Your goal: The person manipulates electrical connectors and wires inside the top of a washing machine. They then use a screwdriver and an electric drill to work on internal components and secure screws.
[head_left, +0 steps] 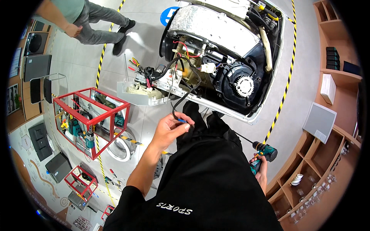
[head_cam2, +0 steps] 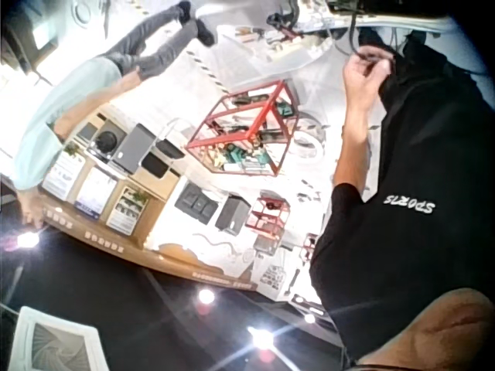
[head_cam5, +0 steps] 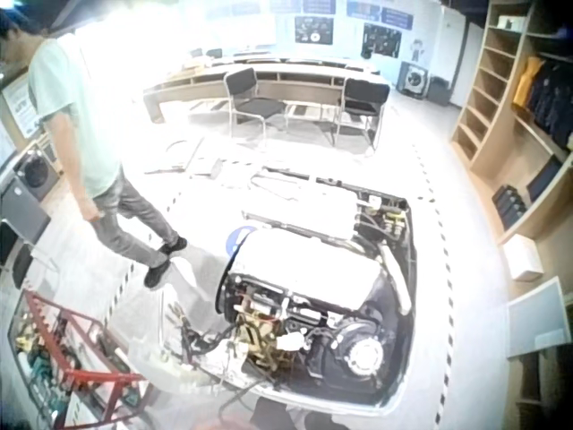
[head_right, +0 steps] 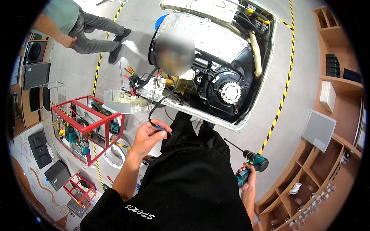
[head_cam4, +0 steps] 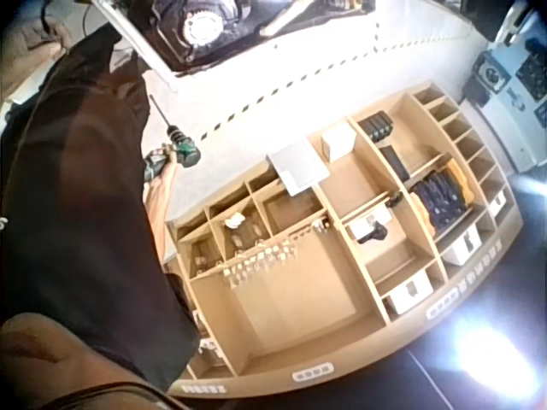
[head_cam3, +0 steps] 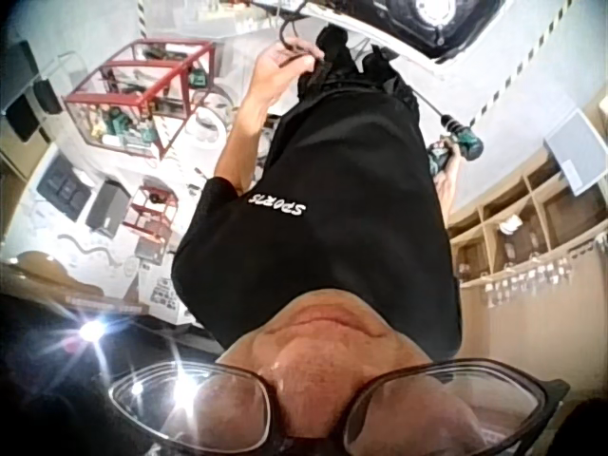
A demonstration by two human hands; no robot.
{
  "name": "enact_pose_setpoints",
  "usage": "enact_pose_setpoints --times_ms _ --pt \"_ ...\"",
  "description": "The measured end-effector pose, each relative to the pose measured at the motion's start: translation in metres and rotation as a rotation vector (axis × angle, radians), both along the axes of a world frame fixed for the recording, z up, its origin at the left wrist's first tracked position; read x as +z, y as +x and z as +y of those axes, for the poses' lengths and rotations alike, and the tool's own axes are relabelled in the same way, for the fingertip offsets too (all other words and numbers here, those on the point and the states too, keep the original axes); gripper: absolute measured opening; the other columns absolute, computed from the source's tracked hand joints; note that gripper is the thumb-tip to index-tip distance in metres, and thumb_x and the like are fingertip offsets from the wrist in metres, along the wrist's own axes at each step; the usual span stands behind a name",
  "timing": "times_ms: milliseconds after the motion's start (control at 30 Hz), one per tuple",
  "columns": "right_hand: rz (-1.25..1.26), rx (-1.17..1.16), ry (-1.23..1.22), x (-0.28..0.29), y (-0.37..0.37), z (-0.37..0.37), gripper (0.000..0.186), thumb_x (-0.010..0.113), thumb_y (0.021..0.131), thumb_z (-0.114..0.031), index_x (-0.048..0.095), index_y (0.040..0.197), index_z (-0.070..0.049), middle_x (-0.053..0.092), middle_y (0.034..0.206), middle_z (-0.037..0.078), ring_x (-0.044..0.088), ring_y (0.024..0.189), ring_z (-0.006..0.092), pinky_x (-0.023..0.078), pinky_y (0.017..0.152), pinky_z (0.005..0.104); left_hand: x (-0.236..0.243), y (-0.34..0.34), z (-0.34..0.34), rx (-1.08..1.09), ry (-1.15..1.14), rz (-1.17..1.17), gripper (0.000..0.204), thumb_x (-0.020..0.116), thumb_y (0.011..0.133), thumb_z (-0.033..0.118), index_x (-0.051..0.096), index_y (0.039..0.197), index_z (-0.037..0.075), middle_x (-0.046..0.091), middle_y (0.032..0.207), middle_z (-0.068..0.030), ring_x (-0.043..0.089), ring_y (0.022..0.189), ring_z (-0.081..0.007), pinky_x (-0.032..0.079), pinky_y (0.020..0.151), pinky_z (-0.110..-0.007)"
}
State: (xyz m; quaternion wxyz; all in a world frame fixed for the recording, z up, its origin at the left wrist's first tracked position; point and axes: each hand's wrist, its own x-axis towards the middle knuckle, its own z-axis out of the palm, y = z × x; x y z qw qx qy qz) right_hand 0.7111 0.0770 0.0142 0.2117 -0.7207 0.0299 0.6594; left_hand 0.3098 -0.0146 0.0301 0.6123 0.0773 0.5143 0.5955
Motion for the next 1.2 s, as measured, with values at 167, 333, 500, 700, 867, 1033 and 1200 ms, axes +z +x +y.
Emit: enact_pose_setpoints --times_ms 167,333,500,700,867,1033,1200 --pt "-0.005 0.008 -0.002 0.001 -0.005 0.001 0.016 0.053 0.076 -0.013 0.050 0.090 -0.005 0.049 0.060 0.002 0.053 0.054 0.0165 0.048 0.055 0.0309 0.006 -0.004 0.001 -0.126 -0.007 0.077 0.032 0.066 0.074 -0.008 0.048 0.096 0.005 0.058 0.090 -0.0076 0.055 0.076 -0.0101 0.045 0.068 -0.023" --pt "-0.011 0.047 0.002 0.004 -0.010 0.003 0.017 0.054 0.076 -0.013 0.050 0.090 -0.005 0.049 0.060 0.001 0.053 0.055 0.0160 0.047 0.055 0.0303 0.006 -0.010 0.000 -0.057 0.104 -0.022 0.031 0.063 0.074 -0.010 0.046 0.094 0.007 0.056 0.094 -0.0110 0.054 0.080 -0.0141 0.045 0.073 -0.027" --pt "-0.016 -0.016 0.013 0.006 -0.010 0.007 0.017 0.054 0.076 -0.013 0.049 0.090 -0.006 0.049 0.060 0.001 0.053 0.055 0.0158 0.047 0.056 0.0301 0.010 -0.016 0.002 0.013 0.174 -0.208 0.030 0.061 0.074 -0.009 0.042 0.090 0.009 0.054 0.100 -0.0147 0.054 0.080 -0.0169 0.046 0.074 -0.031" --pt "-0.277 0.058 0.302 0.013 -0.017 0.011 0.020 0.055 0.078 -0.013 0.048 0.094 -0.004 0.050 0.064 0.006 0.054 0.055 0.0189 0.048 0.054 0.0338 0.008 -0.017 0.003 0.066 0.145 -0.201 0.030 0.064 0.074 -0.007 0.041 0.084 0.010 0.057 0.100 -0.0201 0.056 0.077 -0.0140 0.047 0.069 -0.025" --pt "-0.491 0.281 0.891 0.030 -0.010 0.037 0.017 0.054 0.081 -0.011 0.054 0.093 0.001 0.059 0.075 0.009 0.057 0.065 0.0181 0.047 0.059 0.0287 0.001 -0.022 0.002 0.023 0.153 -0.182 0.030 0.066 0.073 -0.006 0.043 0.084 0.009 0.059 0.093 -0.0178 0.056 0.073 -0.0149 0.047 0.066 -0.027" --pt "-0.829 0.867 1.077 0.043 -0.011 0.088 0.037 0.062 0.072 -0.004 0.054 0.107 0.003 0.060 0.089 0.010 0.057 0.081 0.0155 0.047 0.075 0.0291 0.001 -0.018 -0.001 0.101 0.123 -0.118 0.027 0.064 0.075 -0.005 0.046 0.092 0.007 0.059 0.089 -0.0131 0.059 0.078 -0.0195 0.051 0.070 -0.033" --pt "-1.176 1.489 1.646 0.058 -0.069 0.162 0.075 0.071 0.051 0.001 0.048 0.123 0.000 0.058 0.086 0.015 0.058 0.075 0.0316 0.048 0.065 0.0384 0.013 -0.019 -0.005 0.109 0.071 -0.175 0.026 0.060 0.079 -0.003 0.045 0.099 0.004 0.057 0.089 -0.0112 0.061 0.081 -0.0212 0.054 0.072 -0.037"
